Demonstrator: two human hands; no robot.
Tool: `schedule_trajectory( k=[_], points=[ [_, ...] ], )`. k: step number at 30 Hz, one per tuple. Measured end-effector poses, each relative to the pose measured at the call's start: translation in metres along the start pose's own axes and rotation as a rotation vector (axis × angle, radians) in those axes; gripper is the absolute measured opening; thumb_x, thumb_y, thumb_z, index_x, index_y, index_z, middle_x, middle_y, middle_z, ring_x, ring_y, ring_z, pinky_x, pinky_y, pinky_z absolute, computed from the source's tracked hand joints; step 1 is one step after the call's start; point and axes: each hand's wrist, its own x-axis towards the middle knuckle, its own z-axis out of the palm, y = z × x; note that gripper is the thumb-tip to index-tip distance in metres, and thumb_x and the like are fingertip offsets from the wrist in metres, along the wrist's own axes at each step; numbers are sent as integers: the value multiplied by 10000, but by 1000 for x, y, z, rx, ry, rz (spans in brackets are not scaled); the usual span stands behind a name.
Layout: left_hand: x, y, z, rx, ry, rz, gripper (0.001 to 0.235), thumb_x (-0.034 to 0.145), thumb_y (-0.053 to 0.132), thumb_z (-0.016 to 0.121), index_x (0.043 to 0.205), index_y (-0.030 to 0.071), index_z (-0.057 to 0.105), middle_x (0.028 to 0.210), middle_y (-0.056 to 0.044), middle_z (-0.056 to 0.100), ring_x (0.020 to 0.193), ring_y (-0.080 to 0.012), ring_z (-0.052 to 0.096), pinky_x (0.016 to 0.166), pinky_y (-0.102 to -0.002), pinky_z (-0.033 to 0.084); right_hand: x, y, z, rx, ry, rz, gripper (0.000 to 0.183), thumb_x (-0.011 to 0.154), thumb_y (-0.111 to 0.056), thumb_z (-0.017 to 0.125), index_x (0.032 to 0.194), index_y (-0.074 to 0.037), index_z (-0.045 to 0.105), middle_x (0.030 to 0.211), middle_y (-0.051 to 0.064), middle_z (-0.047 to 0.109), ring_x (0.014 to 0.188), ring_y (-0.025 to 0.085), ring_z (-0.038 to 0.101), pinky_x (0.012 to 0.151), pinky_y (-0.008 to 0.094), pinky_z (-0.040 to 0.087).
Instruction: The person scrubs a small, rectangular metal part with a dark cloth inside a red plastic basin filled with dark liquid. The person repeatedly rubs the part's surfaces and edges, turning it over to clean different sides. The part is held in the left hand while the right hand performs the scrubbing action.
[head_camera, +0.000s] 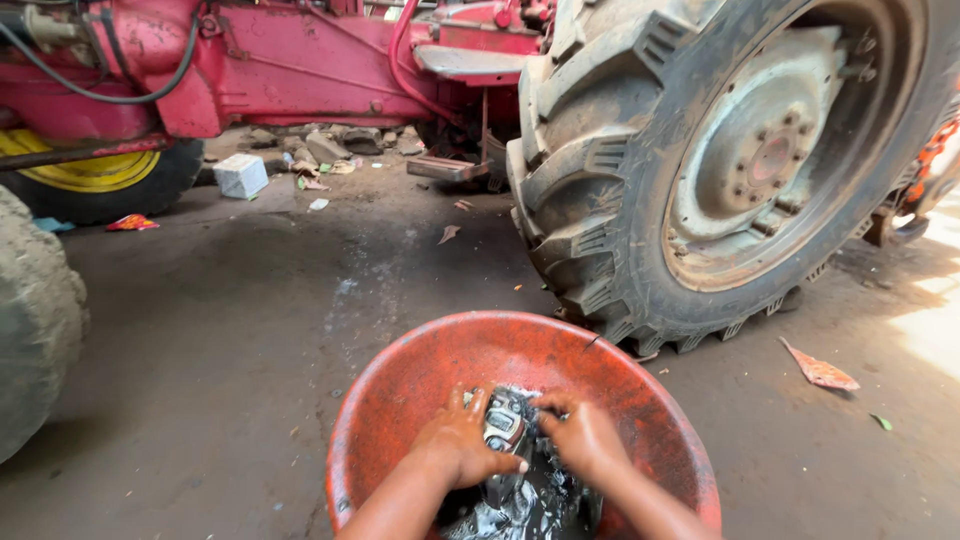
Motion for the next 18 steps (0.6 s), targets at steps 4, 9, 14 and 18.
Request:
schedule_trajectory(
  k=[4, 9, 14, 18],
  points=[
    [2, -4, 2, 17, -36, 30, 1355, 675, 700, 839, 1657, 203, 48, 1703, -220, 72, 1514, -379, 324, 1232, -422, 329, 31, 17, 3, -47, 110, -29, 253, 861, -312, 768, 1072, -178, 804, 945, 149, 810, 788, 278, 757, 703, 392, 590],
    [15, -14, -13, 0, -80, 75, 1261, 661, 657, 814, 1662, 281, 144, 1630, -193, 345, 1470, -373, 419, 1210, -434, 372, 15, 7, 19, 217, -56, 311, 268, 947, -301, 662, 1168, -153, 637, 816, 151, 759, 583, 246, 729, 511, 375, 588],
    [36, -29, -15, 26, -118, 137, 1175, 690, 557, 846, 1644, 317, 204, 1618, -151, 369, 1480, -340, 400, 1214, -435, 352, -33, 5, 29, 593, -400, 497, 219, 967, -232, 630, 1143, -110, 582, 885, 56, 748, 624, 193, 726, 449, 344, 526],
    [38, -30, -15, -6, -117, 154, 1169, 647, 520, 874, 1625, 308, 272, 1565, -140, 458, 1438, -325, 463, 1197, -414, 385, -7, 1, 25, 679, -236, 553, 171, 981, -199, 599, 1142, -151, 570, 857, 116, 716, 609, 180, 707, 434, 311, 525]
  ],
)
